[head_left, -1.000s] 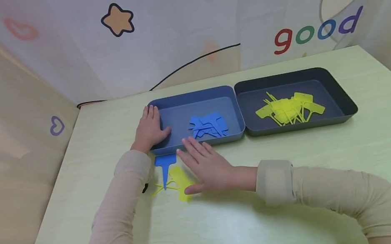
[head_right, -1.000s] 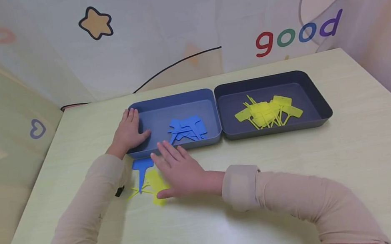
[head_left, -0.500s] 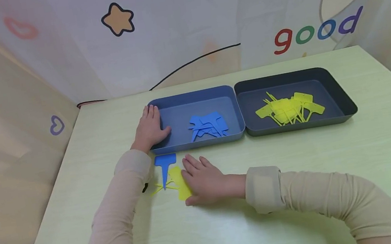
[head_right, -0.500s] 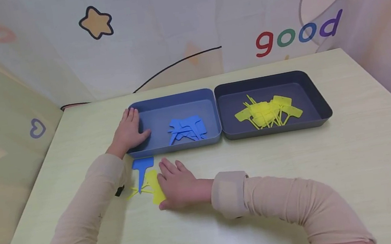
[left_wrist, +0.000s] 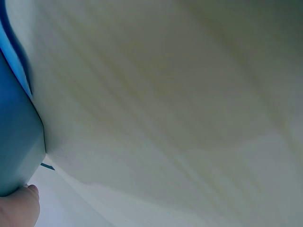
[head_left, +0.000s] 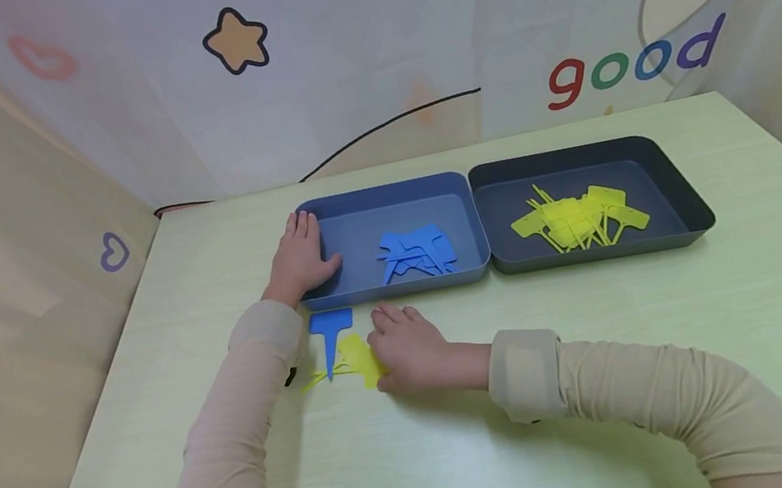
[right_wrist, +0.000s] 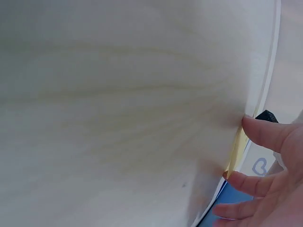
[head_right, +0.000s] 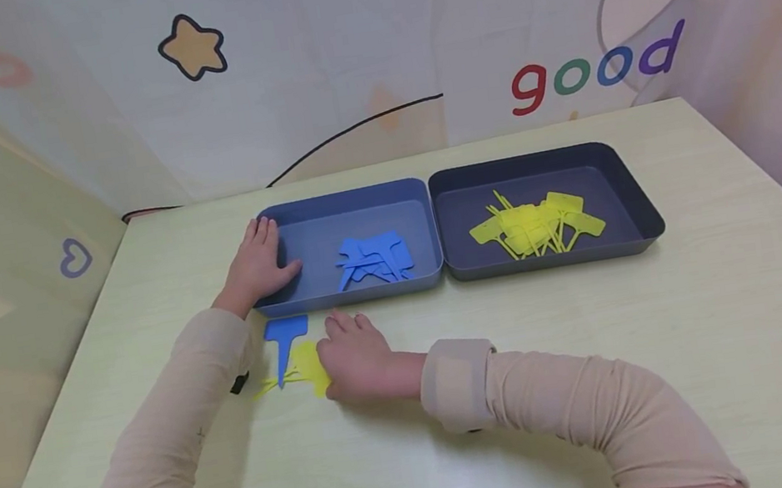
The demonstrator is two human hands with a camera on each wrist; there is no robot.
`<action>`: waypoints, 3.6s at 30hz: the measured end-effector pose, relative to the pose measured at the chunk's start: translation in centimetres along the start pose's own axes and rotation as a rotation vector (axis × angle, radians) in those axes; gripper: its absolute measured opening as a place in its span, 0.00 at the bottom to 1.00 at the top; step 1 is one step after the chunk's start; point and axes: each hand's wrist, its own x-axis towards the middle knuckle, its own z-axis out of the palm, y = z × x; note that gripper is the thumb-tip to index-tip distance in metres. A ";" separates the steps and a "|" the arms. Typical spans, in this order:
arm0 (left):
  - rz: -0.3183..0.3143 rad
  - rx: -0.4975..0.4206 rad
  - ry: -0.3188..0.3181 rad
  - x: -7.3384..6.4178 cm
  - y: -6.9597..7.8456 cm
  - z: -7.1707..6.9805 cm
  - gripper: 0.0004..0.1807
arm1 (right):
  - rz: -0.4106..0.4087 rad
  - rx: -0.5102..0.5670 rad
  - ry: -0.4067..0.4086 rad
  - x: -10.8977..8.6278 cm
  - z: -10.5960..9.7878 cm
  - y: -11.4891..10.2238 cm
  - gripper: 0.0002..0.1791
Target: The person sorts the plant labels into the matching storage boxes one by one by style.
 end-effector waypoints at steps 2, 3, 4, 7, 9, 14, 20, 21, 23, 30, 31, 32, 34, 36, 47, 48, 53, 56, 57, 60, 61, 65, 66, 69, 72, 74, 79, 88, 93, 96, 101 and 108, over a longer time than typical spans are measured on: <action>-0.001 -0.004 -0.001 0.0 0.0 0.0 0.45 | 0.022 0.016 0.021 0.0 0.0 0.1 0.31; -0.001 -0.006 -0.001 0.0 0.0 0.0 0.45 | 0.034 0.024 0.029 0.0 -0.1 0.1 0.31; -0.002 -0.006 -0.002 0.0 0.0 0.0 0.46 | 0.044 0.031 0.035 -0.1 -0.1 0.1 0.30; 0.001 -0.002 0.000 -0.1 0.0 0.0 0.46 | 0.070 0.062 0.038 0.0 -0.2 0.4 0.27; 0.006 0.004 0.001 -0.1 0.0 0.0 0.46 | 0.087 0.107 0.033 0.1 -0.3 0.7 0.22; 0.010 -0.002 -0.009 0.3 -0.2 0.2 0.45 | 0.167 0.319 -0.031 0.3 -0.7 1.8 0.08; 0.013 0.003 -0.003 1.7 -1.4 1.7 0.48 | 0.221 0.455 -0.073 0.0 -1.1 3.8 0.03; 0.013 -0.003 -0.002 1.6 -1.4 1.7 0.48 | 0.221 0.469 -0.081 -0.1 -1.2 4.2 0.03; 0.017 -0.014 0.007 1.4 -1.2 1.5 0.47 | 0.223 0.497 -0.096 -0.4 -1.4 5.0 0.03; 0.024 0.005 0.002 0.1 -0.2 0.1 0.45 | 0.199 0.552 -0.158 -1.7 -3.5 8.0 0.09; 0.024 0.011 0.001 0.1 -0.2 0.1 0.45 | 0.192 0.564 -0.165 -1.9 -3.9 8.5 0.09; 0.021 0.008 0.003 0.1 -0.2 0.1 0.45 | 0.184 0.573 -0.172 -2.2 -4.3 9.0 0.09; 0.022 0.005 0.006 0.1 -0.2 0.1 0.45 | 0.181 0.597 -0.175 -2.6 -5.2 10.0 0.09; 0.023 0.002 0.008 0.1 -0.2 0.2 0.46 | 0.190 0.640 -0.162 -3.0 -6.1 11.1 0.09; 0.024 0.004 0.012 0.3 -0.2 0.3 0.45 | 0.388 0.990 0.071 -4.5 -8.1 19.3 0.16; 0.024 0.003 0.011 0.2 -0.2 0.3 0.45 | 0.417 1.033 0.094 -4.7 -8.0 20.2 0.17; 0.027 0.010 0.008 0.2 -0.2 0.3 0.45 | 0.573 1.196 0.196 -5.6 -7.1 23.9 0.22; 0.028 0.017 0.006 0.1 -0.2 0.3 0.45 | 0.678 1.229 0.243 -6.1 -6.4 25.8 0.23; 0.028 0.018 0.005 0.1 -0.2 0.3 0.45 | 0.714 1.233 0.256 -6.2 -6.2 26.3 0.23; 0.023 0.018 0.002 0.1 -0.2 0.3 0.45 | 0.807 1.238 0.279 -6.5 -5.4 27.7 0.23; 0.022 0.017 0.002 0.1 -0.3 0.3 0.45 | 0.828 1.239 0.288 -6.6 -5.2 28.1 0.22; 0.018 0.010 -0.001 0.1 -0.3 0.3 0.46 | 0.869 1.270 0.312 -7.2 -4.4 29.4 0.10; 0.016 0.008 -0.002 0.1 -0.2 0.3 0.46 | 0.875 1.284 0.313 -7.3 -4.2 29.6 0.07; 0.016 0.006 -0.003 0.1 -0.2 0.3 0.46 | 0.879 1.330 0.292 -7.5 -4.0 30.1 0.04; 0.020 0.009 0.000 0.0 -0.2 0.2 0.46 | 0.893 1.337 0.264 -7.5 -3.8 30.3 0.06; 0.022 0.009 0.000 0.0 -0.2 0.2 0.45 | 0.904 1.333 0.253 -7.5 -3.7 30.3 0.06; 0.021 0.005 -0.001 0.0 -0.1 0.2 0.46 | 0.952 1.311 0.252 -7.3 -3.7 30.3 0.02; 0.026 0.013 -0.002 0.1 -0.2 0.1 0.45 | 0.888 0.669 0.337 -7.3 -5.2 27.7 0.24; 0.026 0.016 0.000 0.1 -0.2 0.1 0.45 | 0.707 0.503 0.441 -5.8 -6.5 24.5 0.36; 0.022 0.009 -0.007 0.0 -0.2 0.1 0.45 | 0.564 0.432 0.467 -4.8 -6.9 22.3 0.38; 0.019 0.004 -0.009 0.0 -0.2 0.1 0.45 | 0.361 0.298 0.445 -3.3 -7.0 18.2 0.42; 0.026 0.012 -0.003 0.2 -0.2 0.1 0.45 | 0.042 0.063 0.400 -2.1 -5.3 12.5 0.43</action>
